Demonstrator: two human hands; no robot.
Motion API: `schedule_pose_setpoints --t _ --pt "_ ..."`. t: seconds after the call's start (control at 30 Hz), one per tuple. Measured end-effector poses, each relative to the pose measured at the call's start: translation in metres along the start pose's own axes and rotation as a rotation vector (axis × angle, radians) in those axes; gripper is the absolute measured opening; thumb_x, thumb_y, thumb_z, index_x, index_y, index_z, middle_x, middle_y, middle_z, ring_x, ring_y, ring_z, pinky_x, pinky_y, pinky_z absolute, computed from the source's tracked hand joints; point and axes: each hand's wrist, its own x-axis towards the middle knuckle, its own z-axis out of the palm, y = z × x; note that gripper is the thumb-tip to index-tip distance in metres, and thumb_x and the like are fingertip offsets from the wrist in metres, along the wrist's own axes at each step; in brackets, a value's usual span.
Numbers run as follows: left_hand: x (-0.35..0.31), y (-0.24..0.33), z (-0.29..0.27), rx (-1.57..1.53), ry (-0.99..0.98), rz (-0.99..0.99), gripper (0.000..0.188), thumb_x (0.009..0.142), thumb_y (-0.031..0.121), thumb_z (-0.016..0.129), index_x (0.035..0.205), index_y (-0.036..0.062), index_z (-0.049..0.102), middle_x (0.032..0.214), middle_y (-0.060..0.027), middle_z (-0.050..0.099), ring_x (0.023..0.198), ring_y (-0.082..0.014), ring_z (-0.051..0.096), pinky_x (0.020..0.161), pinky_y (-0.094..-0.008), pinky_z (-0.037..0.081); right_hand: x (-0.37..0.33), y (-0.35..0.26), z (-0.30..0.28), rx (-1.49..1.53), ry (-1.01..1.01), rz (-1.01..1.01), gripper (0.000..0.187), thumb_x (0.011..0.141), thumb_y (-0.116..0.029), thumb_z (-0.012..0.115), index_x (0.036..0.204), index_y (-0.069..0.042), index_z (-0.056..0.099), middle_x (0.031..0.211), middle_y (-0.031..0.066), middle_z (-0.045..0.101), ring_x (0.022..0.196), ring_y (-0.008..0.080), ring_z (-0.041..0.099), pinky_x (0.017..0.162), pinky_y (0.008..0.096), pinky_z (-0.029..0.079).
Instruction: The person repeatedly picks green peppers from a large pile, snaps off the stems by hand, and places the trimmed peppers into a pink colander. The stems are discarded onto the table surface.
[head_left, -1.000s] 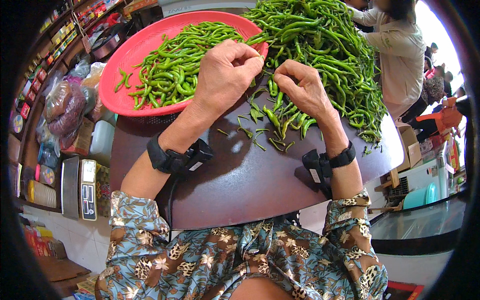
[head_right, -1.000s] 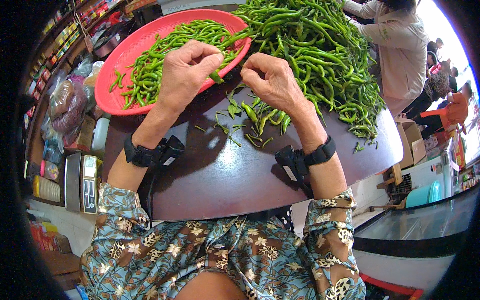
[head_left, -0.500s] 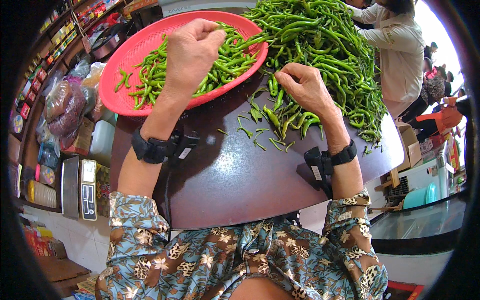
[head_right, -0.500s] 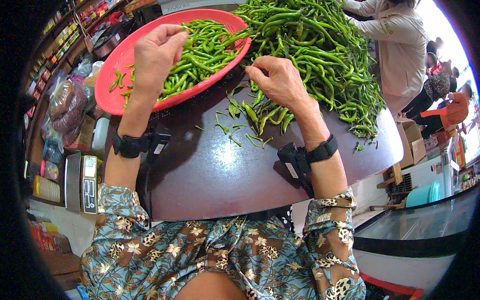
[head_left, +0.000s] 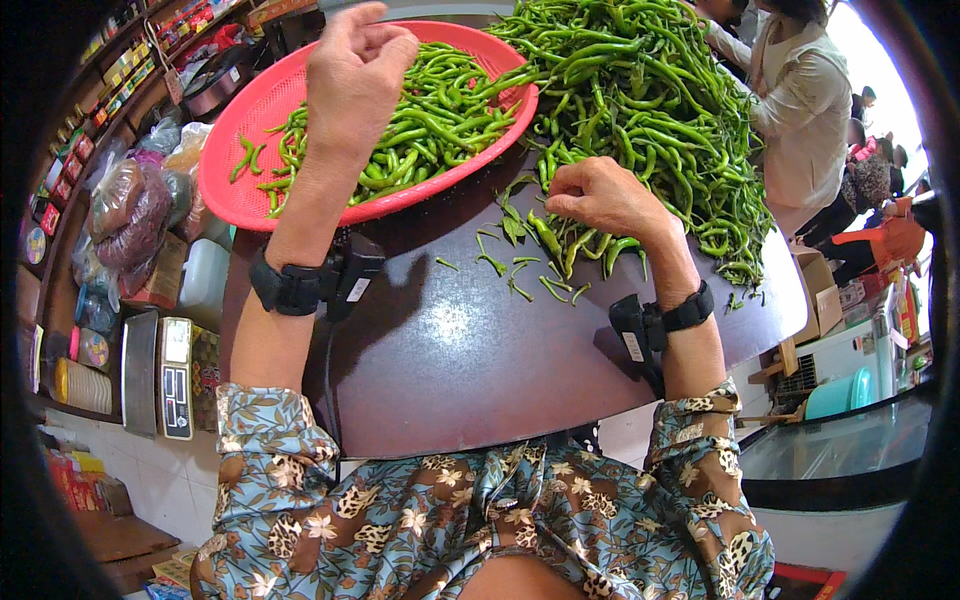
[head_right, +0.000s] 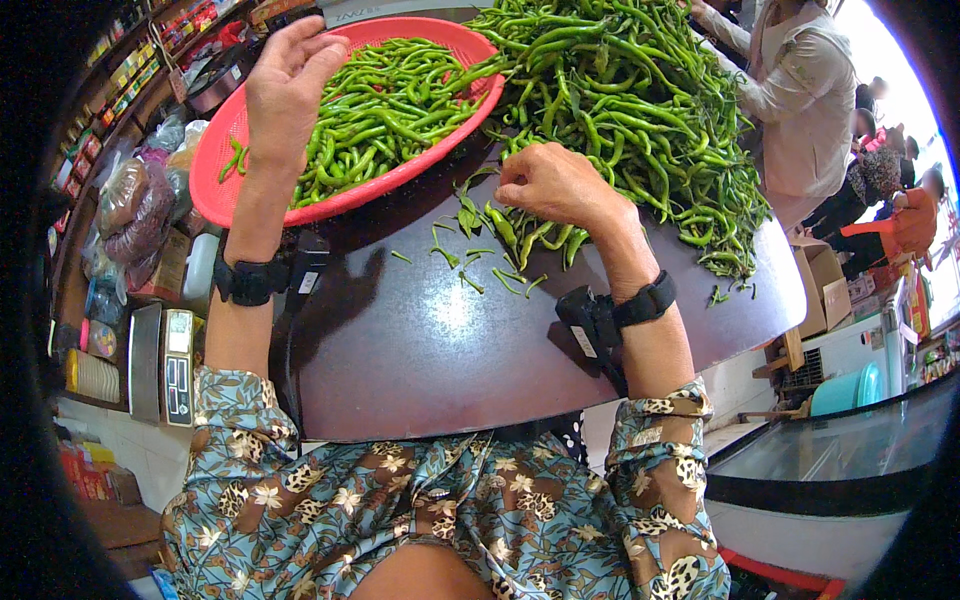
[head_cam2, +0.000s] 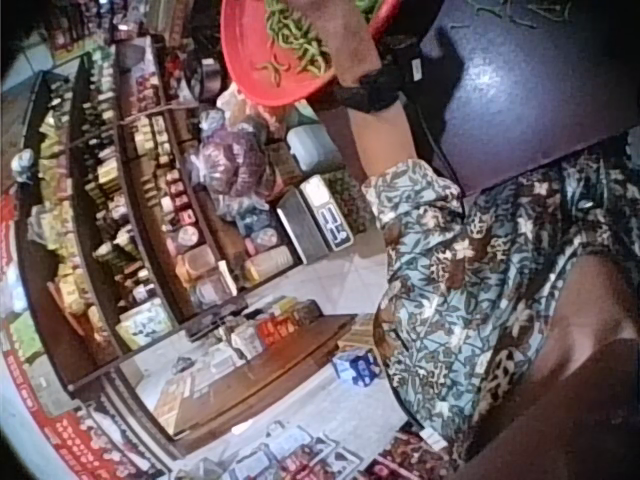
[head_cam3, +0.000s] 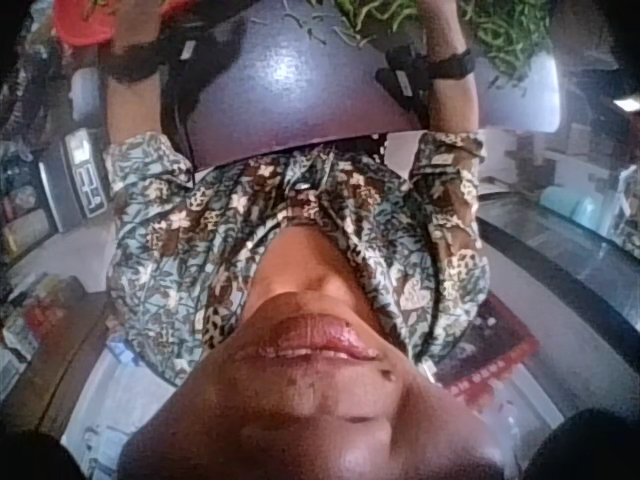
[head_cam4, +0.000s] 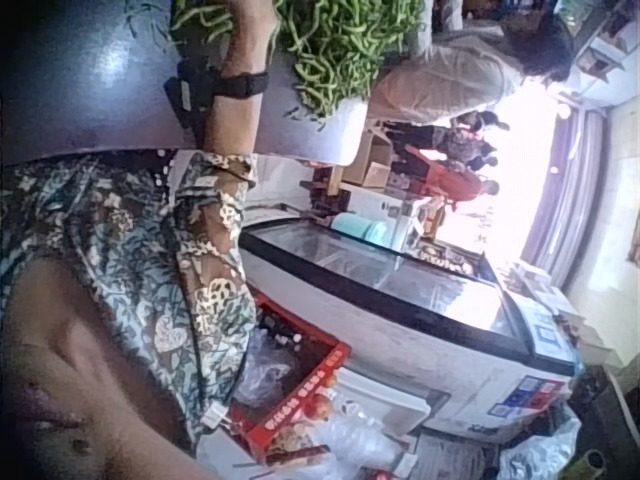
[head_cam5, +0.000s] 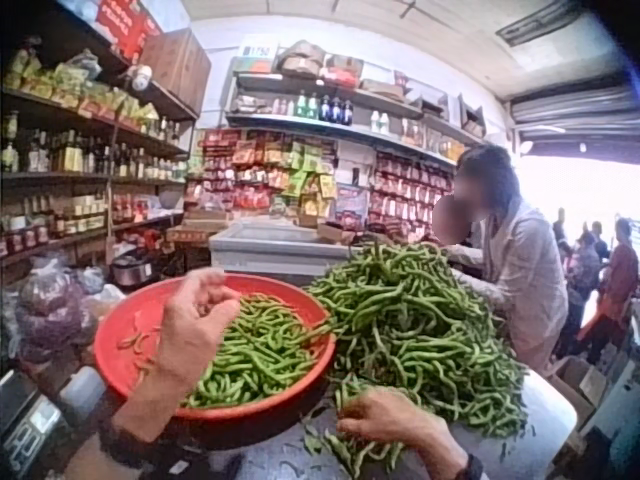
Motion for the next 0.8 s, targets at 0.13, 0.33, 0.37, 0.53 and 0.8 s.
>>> schedule_pose_setpoints --t 0.13,0.33,0.37,0.53,0.8 --pt "-0.009 0.001 0.011 0.030 -0.044 -0.001 0.024 0.078 0.010 0.063 0.097 -0.0028 0.058 0.076 -0.0040 0.063 0.068 -0.0074 0.058 0.064 -0.0201 0.047 -0.001 -0.003 0.002 -0.061 -0.095 0.027 0.030 0.069 -0.032 0.060 0.082 -0.006 0.066 0.074 0.0155 0.063 0.072 0.0303 0.061 0.066 0.0388 0.048" --pt "-0.015 0.009 0.015 0.043 -0.106 -0.021 0.017 0.079 0.009 0.061 0.092 -0.0028 0.060 0.075 -0.0022 0.062 0.067 -0.0045 0.056 0.061 -0.0182 0.046 -0.001 -0.006 0.005 -0.194 -0.190 0.053 0.032 0.069 -0.035 0.061 0.079 -0.005 0.066 0.075 0.0163 0.063 0.074 0.0317 0.061 0.066 0.0402 0.048" --pt "-0.015 0.012 0.015 0.031 -0.110 -0.023 0.016 0.079 0.008 0.061 0.091 -0.0027 0.060 0.075 -0.0022 0.062 0.067 -0.0046 0.056 0.061 -0.0183 0.046 -0.001 -0.006 0.005 -0.221 -0.206 0.056 0.032 0.068 -0.035 0.062 0.079 -0.005 0.066 0.074 0.0147 0.064 0.073 0.0304 0.061 0.066 0.0390 0.048" --pt "-0.020 0.026 0.016 -0.147 -0.189 -0.181 0.017 0.085 0.010 0.056 0.098 -0.0001 0.060 0.083 -0.0056 0.063 0.070 -0.0073 0.058 0.066 -0.0196 0.047 0.000 -0.009 0.008 -0.288 -0.245 0.073 0.032 0.068 -0.037 0.064 0.077 -0.007 0.067 0.071 0.0116 0.064 0.070 0.0280 0.062 0.064 0.0370 0.047" --pt "-0.021 0.037 0.011 -0.416 -0.298 -0.412 0.018 0.085 0.012 0.055 0.097 -0.0003 0.060 0.081 -0.0063 0.063 0.066 -0.0088 0.058 0.063 -0.0203 0.048 0.001 -0.010 0.011 -0.270 -0.256 0.042 0.029 0.067 -0.030 0.059 0.075 -0.003 0.065 0.074 0.0172 0.063 0.073 0.0342 0.061 0.064 0.0415 0.048"
